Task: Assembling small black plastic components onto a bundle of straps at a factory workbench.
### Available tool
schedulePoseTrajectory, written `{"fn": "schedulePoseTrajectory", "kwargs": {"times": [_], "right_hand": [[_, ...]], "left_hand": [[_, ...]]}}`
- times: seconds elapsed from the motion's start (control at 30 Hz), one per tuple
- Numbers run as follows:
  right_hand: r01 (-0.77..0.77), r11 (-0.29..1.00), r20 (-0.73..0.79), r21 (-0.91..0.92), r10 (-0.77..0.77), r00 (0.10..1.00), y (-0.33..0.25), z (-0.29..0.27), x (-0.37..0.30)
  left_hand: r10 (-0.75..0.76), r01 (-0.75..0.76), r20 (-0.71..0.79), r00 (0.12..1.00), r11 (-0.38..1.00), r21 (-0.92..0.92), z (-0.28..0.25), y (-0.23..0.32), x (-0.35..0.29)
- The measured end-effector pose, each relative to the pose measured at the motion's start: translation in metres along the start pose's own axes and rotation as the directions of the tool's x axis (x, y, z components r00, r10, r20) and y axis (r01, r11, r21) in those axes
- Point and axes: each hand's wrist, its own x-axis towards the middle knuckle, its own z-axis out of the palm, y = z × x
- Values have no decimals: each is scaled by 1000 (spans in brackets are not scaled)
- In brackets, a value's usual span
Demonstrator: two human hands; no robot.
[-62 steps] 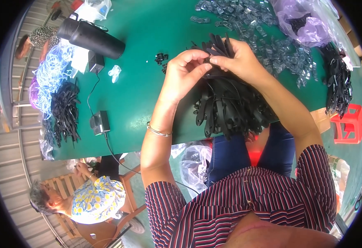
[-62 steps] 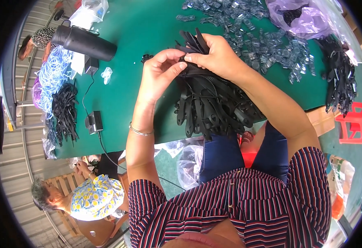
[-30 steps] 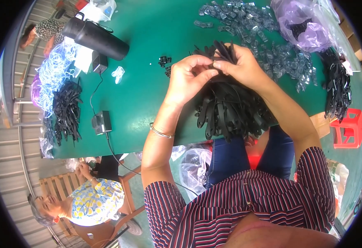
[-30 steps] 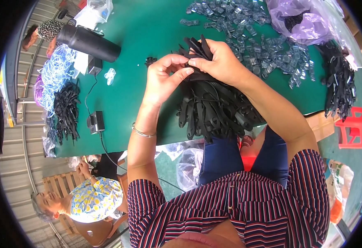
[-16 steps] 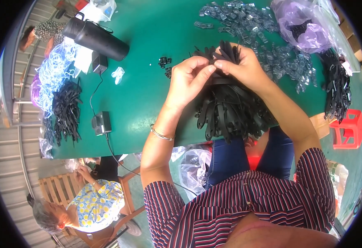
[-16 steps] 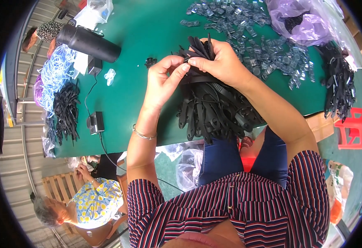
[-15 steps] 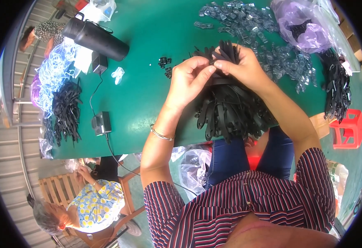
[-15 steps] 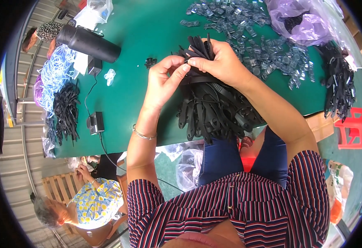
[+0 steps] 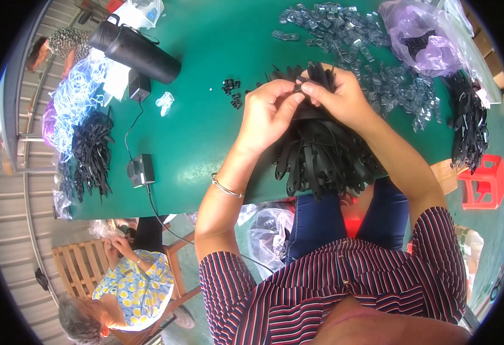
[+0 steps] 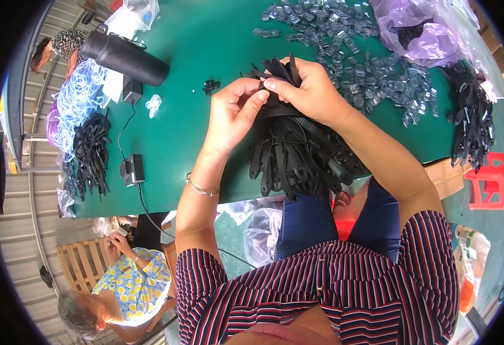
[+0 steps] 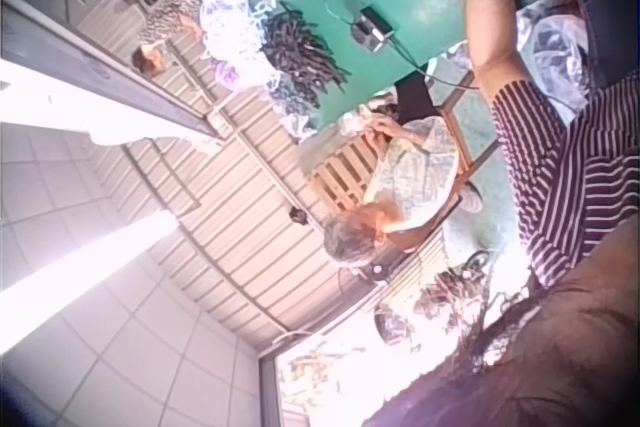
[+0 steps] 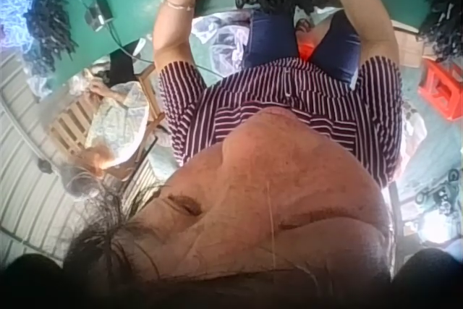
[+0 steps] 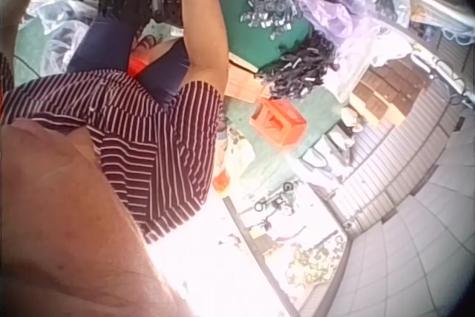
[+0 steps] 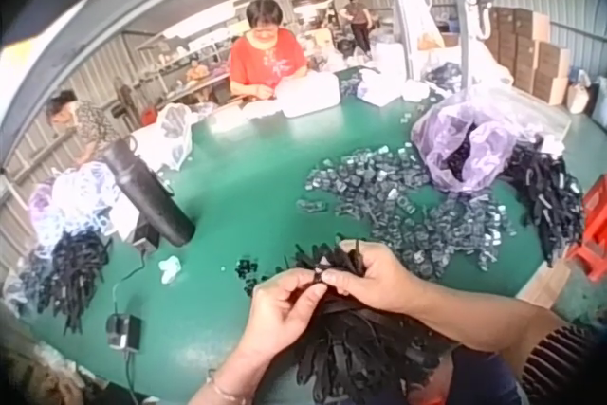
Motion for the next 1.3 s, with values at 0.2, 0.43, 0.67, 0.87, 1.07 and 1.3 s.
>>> {"fn": "schedulePoseTrajectory", "kwargs": {"times": [0.2,0.43,0.67,0.87,1.07,1.3], "right_hand": [[-37,999,43,7,37,998,5,-5,2],[-28,999,6,33,27,1000,4,-3,2],[9,1000,1,23,-9,1000,-2,3,0],[-6,999,6,-37,6,1000,1,-2,1],[-121,984,47,130,116,992,3,-5,6],[-146,982,104,118,134,985,-1,-8,7]], "left_hand": [[21,-22,44,999,1000,21,0,-2,0],[-76,93,83,994,971,-220,4,4,1],[-79,81,21,997,990,-115,4,0,0],[59,-60,-39,998,997,-50,15,7,1],[71,-73,-26,997,994,-79,14,2,3],[45,-42,-53,998,998,53,0,-3,1]]}}
